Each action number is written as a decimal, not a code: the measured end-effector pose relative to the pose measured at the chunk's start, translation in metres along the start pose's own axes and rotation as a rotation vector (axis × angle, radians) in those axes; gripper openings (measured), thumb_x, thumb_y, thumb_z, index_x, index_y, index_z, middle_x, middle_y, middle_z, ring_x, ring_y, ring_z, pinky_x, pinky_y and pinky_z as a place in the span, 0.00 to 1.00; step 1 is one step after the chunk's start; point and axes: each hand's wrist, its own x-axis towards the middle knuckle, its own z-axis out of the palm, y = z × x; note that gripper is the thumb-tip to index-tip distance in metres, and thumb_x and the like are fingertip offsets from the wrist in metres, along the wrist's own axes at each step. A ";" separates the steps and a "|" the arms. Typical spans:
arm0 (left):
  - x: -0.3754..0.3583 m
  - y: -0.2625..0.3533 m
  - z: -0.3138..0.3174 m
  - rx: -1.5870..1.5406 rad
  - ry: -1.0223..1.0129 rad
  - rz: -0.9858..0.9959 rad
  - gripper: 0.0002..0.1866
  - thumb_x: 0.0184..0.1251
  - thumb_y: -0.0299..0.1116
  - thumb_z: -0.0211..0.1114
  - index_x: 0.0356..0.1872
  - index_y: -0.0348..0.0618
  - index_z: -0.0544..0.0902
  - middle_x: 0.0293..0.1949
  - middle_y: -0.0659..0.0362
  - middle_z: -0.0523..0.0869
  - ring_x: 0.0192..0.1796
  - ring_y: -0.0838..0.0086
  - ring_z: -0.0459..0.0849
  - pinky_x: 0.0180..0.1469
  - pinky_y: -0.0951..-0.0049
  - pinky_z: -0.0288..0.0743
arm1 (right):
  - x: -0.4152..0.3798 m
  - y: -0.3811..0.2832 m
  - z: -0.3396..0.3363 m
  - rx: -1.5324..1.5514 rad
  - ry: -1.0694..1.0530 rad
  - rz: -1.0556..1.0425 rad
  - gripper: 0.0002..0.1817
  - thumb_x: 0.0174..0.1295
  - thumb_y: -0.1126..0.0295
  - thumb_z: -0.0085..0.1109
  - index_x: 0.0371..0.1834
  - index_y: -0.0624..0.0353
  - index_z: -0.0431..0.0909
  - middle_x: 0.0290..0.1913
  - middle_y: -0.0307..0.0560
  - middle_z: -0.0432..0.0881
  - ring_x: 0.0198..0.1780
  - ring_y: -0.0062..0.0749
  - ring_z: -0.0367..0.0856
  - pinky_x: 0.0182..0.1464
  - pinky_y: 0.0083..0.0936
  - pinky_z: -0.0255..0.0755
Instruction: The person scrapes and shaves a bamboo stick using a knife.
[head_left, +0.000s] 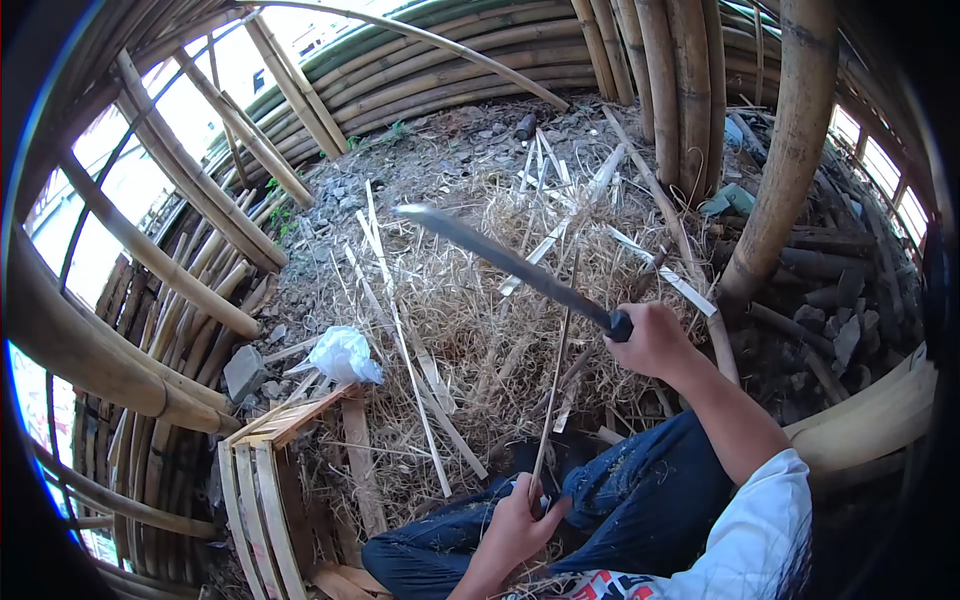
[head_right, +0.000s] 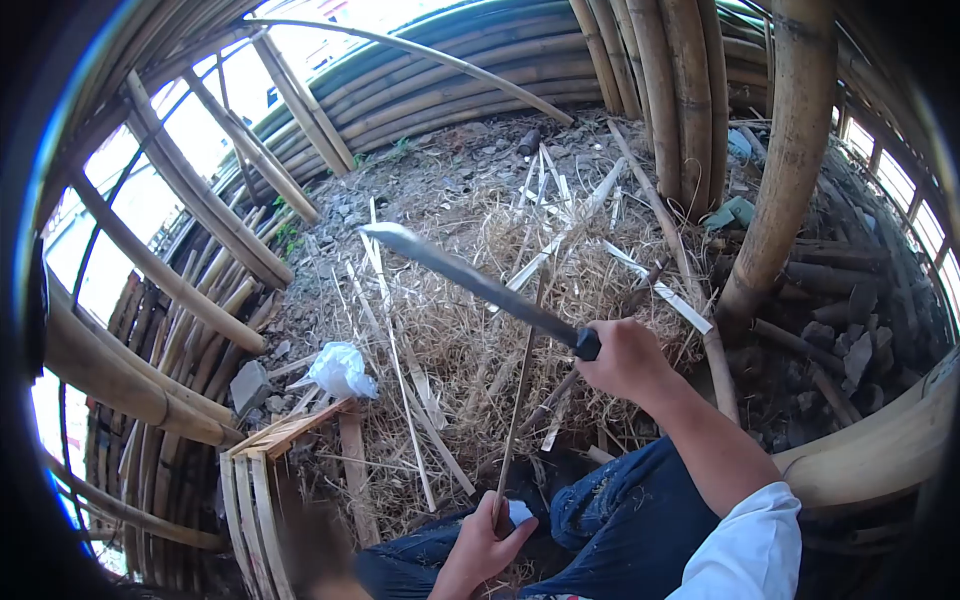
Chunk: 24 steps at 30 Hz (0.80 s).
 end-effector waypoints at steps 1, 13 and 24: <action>0.001 0.004 -0.002 -0.012 0.005 -0.006 0.22 0.60 0.41 0.73 0.31 0.40 0.68 0.16 0.61 0.69 0.20 0.78 0.65 0.23 0.73 0.61 | -0.002 -0.003 0.000 -0.006 -0.023 -0.098 0.11 0.46 0.63 0.68 0.29 0.57 0.83 0.25 0.55 0.84 0.32 0.49 0.86 0.38 0.40 0.81; 0.007 0.008 0.001 -0.022 -0.023 -0.044 0.20 0.59 0.37 0.74 0.32 0.41 0.68 0.17 0.64 0.67 0.21 0.81 0.64 0.23 0.75 0.60 | 0.010 0.020 -0.006 -0.218 -0.095 -0.299 0.09 0.41 0.65 0.67 0.25 0.54 0.79 0.23 0.50 0.83 0.30 0.45 0.86 0.37 0.38 0.79; 0.009 0.000 -0.004 -0.023 0.013 -0.027 0.20 0.58 0.36 0.74 0.33 0.41 0.67 0.18 0.62 0.68 0.21 0.79 0.65 0.24 0.74 0.62 | -0.018 -0.015 0.004 -0.224 -0.227 -0.357 0.10 0.42 0.66 0.67 0.28 0.56 0.80 0.25 0.51 0.84 0.32 0.46 0.86 0.38 0.39 0.79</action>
